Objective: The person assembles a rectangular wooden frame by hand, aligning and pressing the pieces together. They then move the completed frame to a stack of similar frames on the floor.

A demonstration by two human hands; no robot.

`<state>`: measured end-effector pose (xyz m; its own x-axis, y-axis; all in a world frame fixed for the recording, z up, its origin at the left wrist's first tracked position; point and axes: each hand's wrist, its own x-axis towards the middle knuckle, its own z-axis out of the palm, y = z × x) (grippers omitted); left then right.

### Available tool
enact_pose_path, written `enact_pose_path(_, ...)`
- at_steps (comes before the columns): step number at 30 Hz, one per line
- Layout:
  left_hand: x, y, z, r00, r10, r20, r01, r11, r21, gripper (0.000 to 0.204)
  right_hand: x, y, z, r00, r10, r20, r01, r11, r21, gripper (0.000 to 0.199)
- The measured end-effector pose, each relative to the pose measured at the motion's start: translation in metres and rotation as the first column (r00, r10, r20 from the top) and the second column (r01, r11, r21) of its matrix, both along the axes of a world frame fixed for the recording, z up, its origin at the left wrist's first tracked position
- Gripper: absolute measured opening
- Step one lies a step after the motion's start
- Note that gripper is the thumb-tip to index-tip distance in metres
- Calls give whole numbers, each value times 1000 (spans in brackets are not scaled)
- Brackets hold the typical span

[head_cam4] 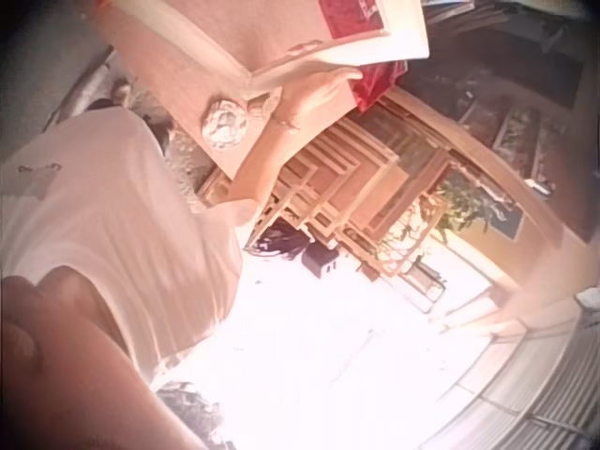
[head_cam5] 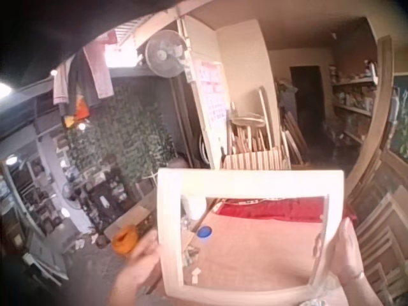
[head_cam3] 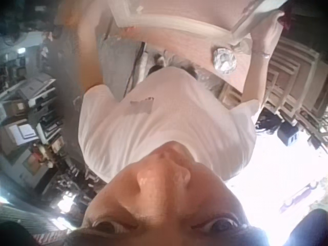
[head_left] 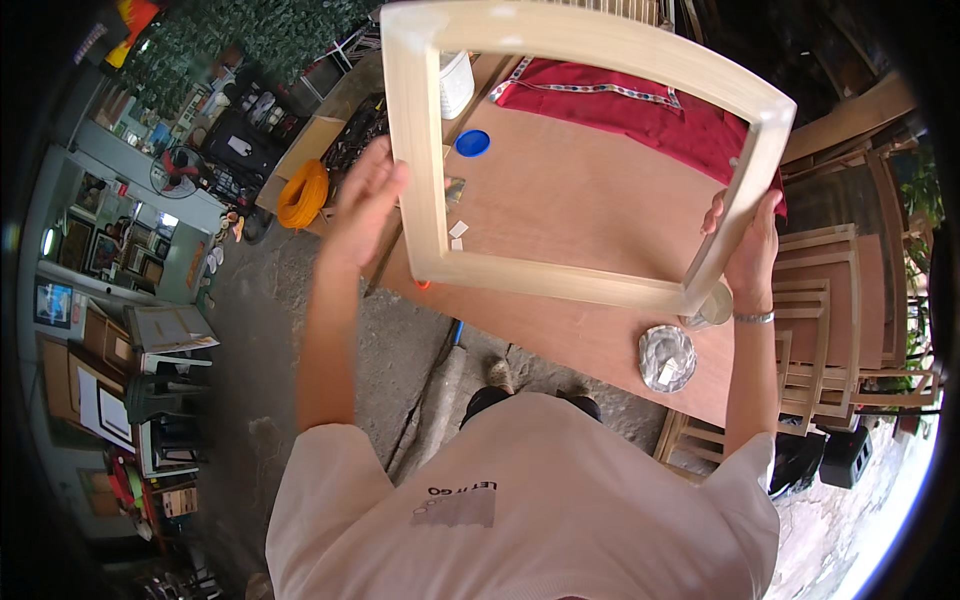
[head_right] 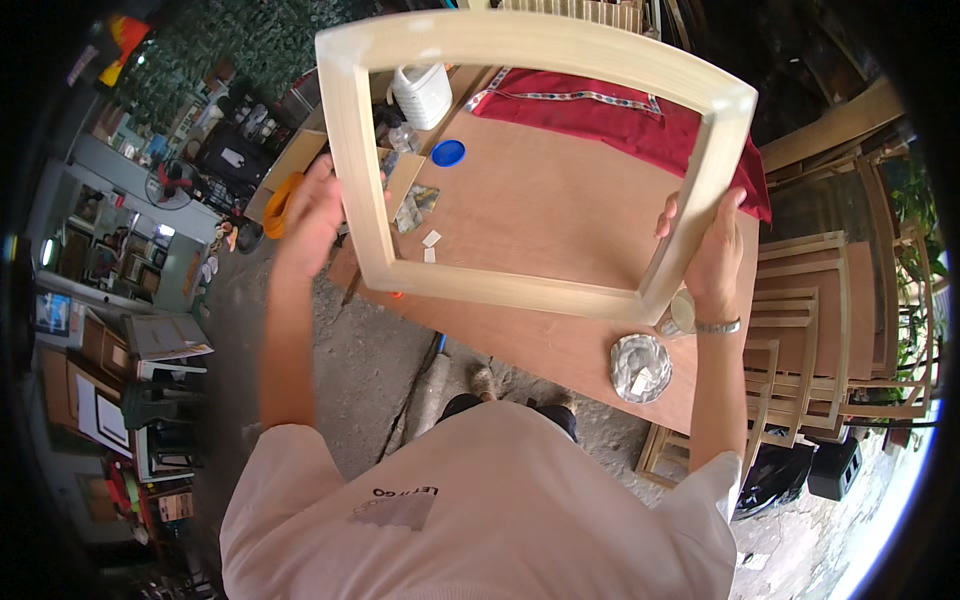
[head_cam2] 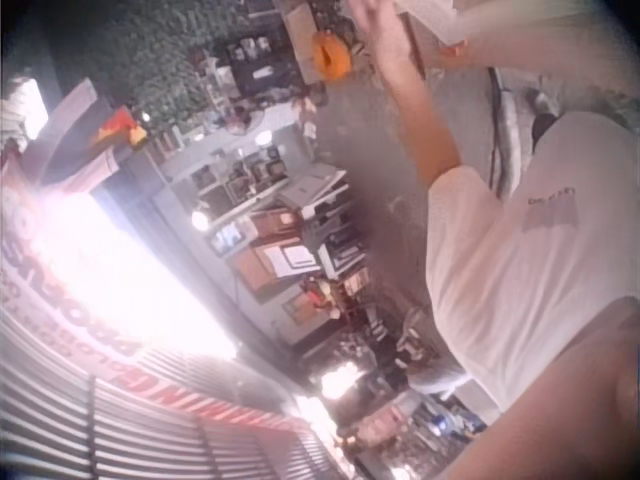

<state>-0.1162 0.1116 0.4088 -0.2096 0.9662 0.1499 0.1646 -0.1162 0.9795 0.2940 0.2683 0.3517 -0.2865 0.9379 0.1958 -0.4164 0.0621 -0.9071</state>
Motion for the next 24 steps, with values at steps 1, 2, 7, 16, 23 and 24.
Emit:
enact_pose_path(1, 8, -3, -17, 997, 47, 59, -51, 997, 57, 59, -1, 8, 3, 999, 37, 34, -37, 999, 5, 67)
enact_pose_path(2, 12, -7, -36, 977, 59, 207, -68, 997, 35, 56, -3, 13, 8, 995, 63, 76, -62, 998, -8, 68)
enact_pose_path(7, 47, -4, -91, 830, 35, 557, -196, 953, 233, 44, 10, 43, 45, 947, -154, 283, 96, 974, 207, 59)
enact_pose_path(16, 86, 10, -15, 877, 116, 466, -384, 752, 536, 50, -61, -133, -13, 814, -483, 323, 49, 611, 790, 45)
enact_pose_path(23, 135, 9, 27, 822, 276, 498, -542, 645, 539, 48, -132, -145, -13, 806, -513, 296, 79, 588, 805, 55)
enact_pose_path(24, 142, 7, 30, 798, 310, 517, -576, 645, 503, 48, -132, -142, -11, 799, -521, 299, 69, 574, 816, 55)
